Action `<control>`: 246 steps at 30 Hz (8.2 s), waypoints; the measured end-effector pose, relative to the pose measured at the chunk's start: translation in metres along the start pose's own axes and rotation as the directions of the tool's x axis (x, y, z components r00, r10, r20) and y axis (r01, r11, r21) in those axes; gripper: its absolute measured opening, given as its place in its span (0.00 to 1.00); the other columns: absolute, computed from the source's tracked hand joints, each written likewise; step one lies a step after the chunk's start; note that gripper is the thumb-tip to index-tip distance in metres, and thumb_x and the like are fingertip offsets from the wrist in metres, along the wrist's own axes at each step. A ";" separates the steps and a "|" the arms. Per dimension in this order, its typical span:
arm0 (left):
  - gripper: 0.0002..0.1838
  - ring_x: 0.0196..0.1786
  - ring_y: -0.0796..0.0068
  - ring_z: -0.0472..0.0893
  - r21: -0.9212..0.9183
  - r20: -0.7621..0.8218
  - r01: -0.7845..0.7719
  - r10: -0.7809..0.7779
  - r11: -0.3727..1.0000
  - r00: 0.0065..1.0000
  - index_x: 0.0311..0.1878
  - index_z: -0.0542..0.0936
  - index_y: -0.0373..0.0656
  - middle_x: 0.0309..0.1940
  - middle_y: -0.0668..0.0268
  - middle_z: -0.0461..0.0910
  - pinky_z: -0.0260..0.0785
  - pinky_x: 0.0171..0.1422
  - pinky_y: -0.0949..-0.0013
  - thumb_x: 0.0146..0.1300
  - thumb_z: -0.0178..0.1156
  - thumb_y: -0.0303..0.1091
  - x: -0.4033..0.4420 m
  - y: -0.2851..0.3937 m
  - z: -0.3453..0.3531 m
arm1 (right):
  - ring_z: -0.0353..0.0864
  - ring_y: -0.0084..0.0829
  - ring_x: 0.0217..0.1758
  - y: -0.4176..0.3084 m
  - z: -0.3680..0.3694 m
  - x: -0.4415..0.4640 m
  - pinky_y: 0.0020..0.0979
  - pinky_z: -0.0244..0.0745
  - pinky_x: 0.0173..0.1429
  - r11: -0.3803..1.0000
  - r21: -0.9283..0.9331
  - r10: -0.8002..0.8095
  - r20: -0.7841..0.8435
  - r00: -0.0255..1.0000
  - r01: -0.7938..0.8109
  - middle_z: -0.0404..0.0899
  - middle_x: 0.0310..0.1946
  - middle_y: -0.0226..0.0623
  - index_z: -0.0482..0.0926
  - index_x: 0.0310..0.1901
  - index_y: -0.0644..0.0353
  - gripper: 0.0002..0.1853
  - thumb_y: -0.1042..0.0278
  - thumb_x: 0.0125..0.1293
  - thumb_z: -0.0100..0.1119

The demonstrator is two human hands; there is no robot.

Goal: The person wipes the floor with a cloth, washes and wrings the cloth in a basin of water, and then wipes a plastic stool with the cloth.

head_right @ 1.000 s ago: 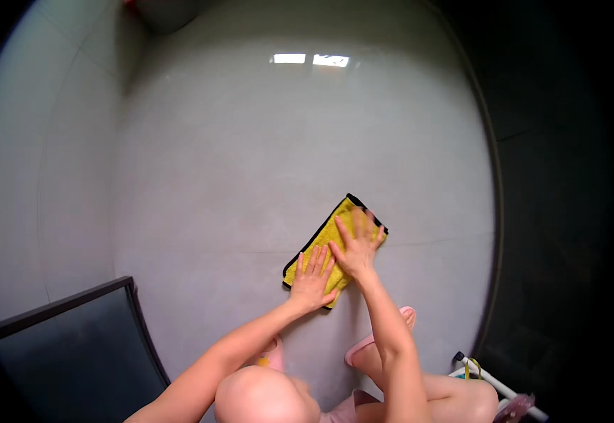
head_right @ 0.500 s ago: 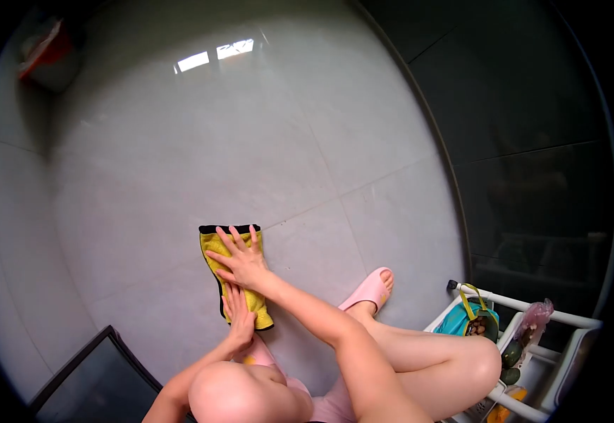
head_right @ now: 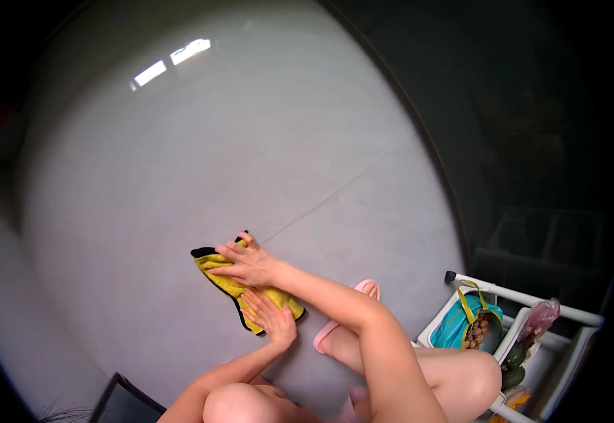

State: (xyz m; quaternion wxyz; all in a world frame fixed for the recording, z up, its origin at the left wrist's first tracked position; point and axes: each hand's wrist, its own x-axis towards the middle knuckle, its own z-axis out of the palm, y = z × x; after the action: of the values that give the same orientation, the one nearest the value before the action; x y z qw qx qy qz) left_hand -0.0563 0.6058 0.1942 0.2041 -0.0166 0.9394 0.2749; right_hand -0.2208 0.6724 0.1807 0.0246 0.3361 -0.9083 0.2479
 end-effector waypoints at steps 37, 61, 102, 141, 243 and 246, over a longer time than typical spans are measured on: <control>0.49 0.79 0.57 0.53 0.086 0.409 -0.957 0.866 0.277 0.288 0.73 0.59 0.36 0.75 0.55 0.56 0.44 0.80 0.54 0.62 0.49 0.68 0.162 0.083 -0.061 | 0.38 0.43 0.82 0.011 -0.099 -0.218 0.59 0.37 0.77 0.760 -0.199 0.641 0.076 0.764 -0.618 0.45 0.77 0.39 0.53 0.75 0.38 0.53 0.31 0.50 0.66; 0.38 0.80 0.53 0.45 0.077 0.594 -0.939 0.741 0.336 0.314 0.77 0.57 0.53 0.78 0.56 0.48 0.36 0.80 0.47 0.70 0.42 0.64 0.102 0.035 -0.064 | 0.57 0.35 0.70 -0.034 -0.086 -0.229 0.45 0.54 0.66 0.755 -0.081 0.641 -0.112 0.759 -0.650 0.63 0.68 0.29 0.68 0.69 0.41 0.37 0.39 0.58 0.63; 0.36 0.51 0.73 0.80 -0.207 0.954 0.216 0.149 0.954 0.259 0.68 0.67 0.40 0.50 0.63 0.80 0.76 0.52 0.68 0.59 0.70 0.38 0.075 0.046 -0.107 | 0.79 0.25 0.48 -0.019 -0.128 -0.208 0.30 0.75 0.48 0.131 0.462 0.269 0.835 0.480 -0.877 0.80 0.50 0.33 0.76 0.56 0.54 0.28 0.44 0.61 0.65; 0.14 0.45 0.66 0.76 0.516 -0.218 -0.402 0.570 0.757 0.792 0.45 0.74 0.51 0.41 0.67 0.75 0.66 0.47 0.63 0.55 0.58 0.28 0.003 -0.151 -0.239 | 0.76 0.32 0.47 -0.078 -0.118 0.052 0.39 0.66 0.59 0.903 -0.327 -0.214 0.215 0.953 0.277 0.78 0.37 0.28 0.76 0.56 0.48 0.24 0.75 0.55 0.60; 0.29 0.53 0.70 0.70 0.029 0.511 -0.969 0.837 -0.245 -0.196 0.66 0.72 0.59 0.50 0.71 0.71 0.63 0.54 0.69 0.60 0.56 0.29 -0.001 0.298 0.175 | 0.86 0.34 0.48 0.020 -0.158 -0.482 0.32 0.80 0.46 -0.681 -0.556 0.627 -0.107 -0.771 -0.477 0.85 0.46 0.38 0.73 0.54 0.54 0.17 0.67 0.64 0.60; 0.29 0.55 0.70 0.70 0.045 0.568 -0.958 0.797 -0.282 -0.208 0.66 0.73 0.63 0.53 0.74 0.71 0.62 0.55 0.68 0.59 0.57 0.29 0.006 0.302 0.169 | 0.87 0.35 0.46 0.007 -0.140 -0.483 0.34 0.80 0.44 -0.695 -0.423 0.674 -0.102 -0.732 -0.581 0.86 0.45 0.38 0.74 0.55 0.57 0.18 0.66 0.64 0.59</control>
State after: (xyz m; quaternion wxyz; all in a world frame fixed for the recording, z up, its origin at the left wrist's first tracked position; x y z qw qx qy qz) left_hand -0.0416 0.9505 0.2166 0.0641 0.8002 0.5908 0.0806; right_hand 0.1314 1.0314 0.1979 -0.3433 -0.6701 -0.6546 -0.0683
